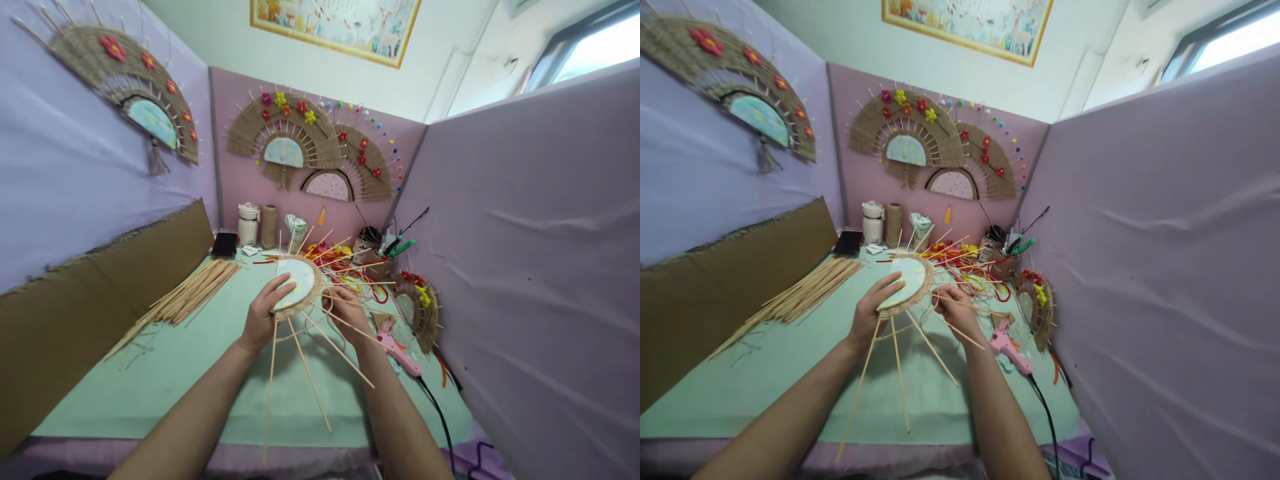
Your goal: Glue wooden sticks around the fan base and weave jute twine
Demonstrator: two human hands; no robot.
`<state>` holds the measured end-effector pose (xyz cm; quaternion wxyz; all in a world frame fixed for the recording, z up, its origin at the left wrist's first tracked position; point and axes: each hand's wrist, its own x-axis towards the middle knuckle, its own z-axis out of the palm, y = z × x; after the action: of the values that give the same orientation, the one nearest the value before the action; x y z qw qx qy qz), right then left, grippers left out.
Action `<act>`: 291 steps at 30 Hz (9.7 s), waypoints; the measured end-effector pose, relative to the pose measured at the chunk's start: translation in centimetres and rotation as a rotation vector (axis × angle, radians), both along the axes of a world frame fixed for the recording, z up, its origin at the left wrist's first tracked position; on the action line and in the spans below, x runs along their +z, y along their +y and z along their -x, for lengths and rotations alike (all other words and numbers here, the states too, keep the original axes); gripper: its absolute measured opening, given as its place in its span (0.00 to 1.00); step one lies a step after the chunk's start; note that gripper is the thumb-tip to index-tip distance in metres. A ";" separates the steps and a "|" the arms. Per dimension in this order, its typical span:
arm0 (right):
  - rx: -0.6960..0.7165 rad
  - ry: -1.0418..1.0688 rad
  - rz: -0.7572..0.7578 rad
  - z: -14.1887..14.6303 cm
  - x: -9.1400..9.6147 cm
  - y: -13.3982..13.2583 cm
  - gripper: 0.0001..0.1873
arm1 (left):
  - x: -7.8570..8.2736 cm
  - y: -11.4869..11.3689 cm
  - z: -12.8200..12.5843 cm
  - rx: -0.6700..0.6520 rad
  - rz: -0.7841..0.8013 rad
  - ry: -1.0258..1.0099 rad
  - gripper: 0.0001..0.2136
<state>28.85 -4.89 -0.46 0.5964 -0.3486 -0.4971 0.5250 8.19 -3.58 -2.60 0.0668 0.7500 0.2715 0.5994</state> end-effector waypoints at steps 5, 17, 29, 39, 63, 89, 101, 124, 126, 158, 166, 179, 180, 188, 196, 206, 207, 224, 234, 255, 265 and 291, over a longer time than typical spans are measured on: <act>0.248 0.243 0.242 -0.3 -1.5 -0.2 0.16 | 0.1 0.0 -0.2 -0.021 0.048 0.018 0.18; 0.371 0.276 0.263 -1.1 -1.3 0.0 0.14 | 0.0 0.2 -0.3 -0.049 0.028 0.087 0.19; 0.447 0.421 0.244 -1.6 -1.3 0.0 0.12 | 0.4 0.0 -0.3 -0.009 0.008 0.087 0.18; 0.461 0.448 0.210 -2.0 -1.4 0.0 0.11 | 0.2 0.1 -0.3 -0.022 -0.010 0.075 0.18; 0.423 0.421 0.141 -2.1 -1.6 0.2 0.13 | 0.2 0.1 -0.3 -0.024 0.018 0.102 0.18; -0.484 -0.123 -0.443 -0.1 -2.0 -0.7 0.11 | -0.1 0.5 -0.1 0.034 0.108 0.011 0.16; -0.612 -0.303 -0.575 -0.2 -1.5 -1.4 0.04 | -0.2 0.6 -0.1 0.029 0.109 0.037 0.16; -0.697 -0.328 -0.638 -0.2 -1.5 -1.3 0.02 | 0.0 0.6 -0.1 -0.006 0.134 0.063 0.15; -0.692 -0.335 -0.641 -0.2 -1.5 -1.3 0.02 | 0.0 0.5 -0.1 -0.001 0.132 0.061 0.15; -0.806 -0.409 -0.712 -0.1 -1.6 -1.3 0.01 | -0.2 0.6 0.0 -0.037 0.097 0.076 0.14; -0.780 -0.415 -0.731 -0.1 -1.7 -1.2 0.02 | -0.2 0.5 -0.1 0.003 0.096 0.043 0.15; -0.779 -0.422 -0.745 0.1 -1.5 -1.3 0.02 | -0.4 0.6 0.0 -0.007 0.096 0.041 0.15; -0.775 -0.414 -0.748 0.1 -1.6 -1.3 0.02 | -0.4 0.6 -0.1 -0.009 0.095 0.042 0.15; -0.727 -0.433 -0.697 0.0 -1.7 -1.3 0.03 | -0.4 0.6 -0.1 0.009 0.108 0.026 0.15; -0.755 -0.446 -0.689 0.0 -1.7 -1.4 0.03 | -0.5 0.6 0.0 0.006 0.150 0.060 0.16; -0.766 -0.433 -0.679 0.0 -1.7 -1.1 0.05 | -0.5 0.6 0.0 0.009 0.149 0.041 0.15; -0.768 -0.429 -0.683 0.0 -1.7 -1.1 0.05 | -0.5 0.6 -0.1 0.007 0.150 0.044 0.15; -0.767 -0.437 -0.699 -0.1 -1.7 -1.1 0.03 | -0.4 0.4 -0.1 0.013 0.145 0.023 0.16; -0.754 -0.404 -0.700 0.0 -2.0 -1.1 0.02 | -0.7 0.6 0.0 -0.001 0.158 0.037 0.16; -0.758 -0.423 -0.713 0.0 -1.9 -0.8 0.02 | -0.9 0.8 0.2 0.013 0.152 0.032 0.16; -0.441 -0.803 -0.551 -4.8 -2.6 -3.9 0.07 | 0.1 0.2 0.3 0.120 0.068 -0.018 0.16; -0.567 -1.416 0.170 -14.2 -4.5 -8.4 0.15 | 0.5 0.2 0.3 0.092 -0.025 0.016 0.18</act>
<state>43.06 -13.31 -4.95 0.2186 -0.7604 -0.6103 0.0398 7.92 -3.38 -2.05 0.0274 0.7423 0.2988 0.5991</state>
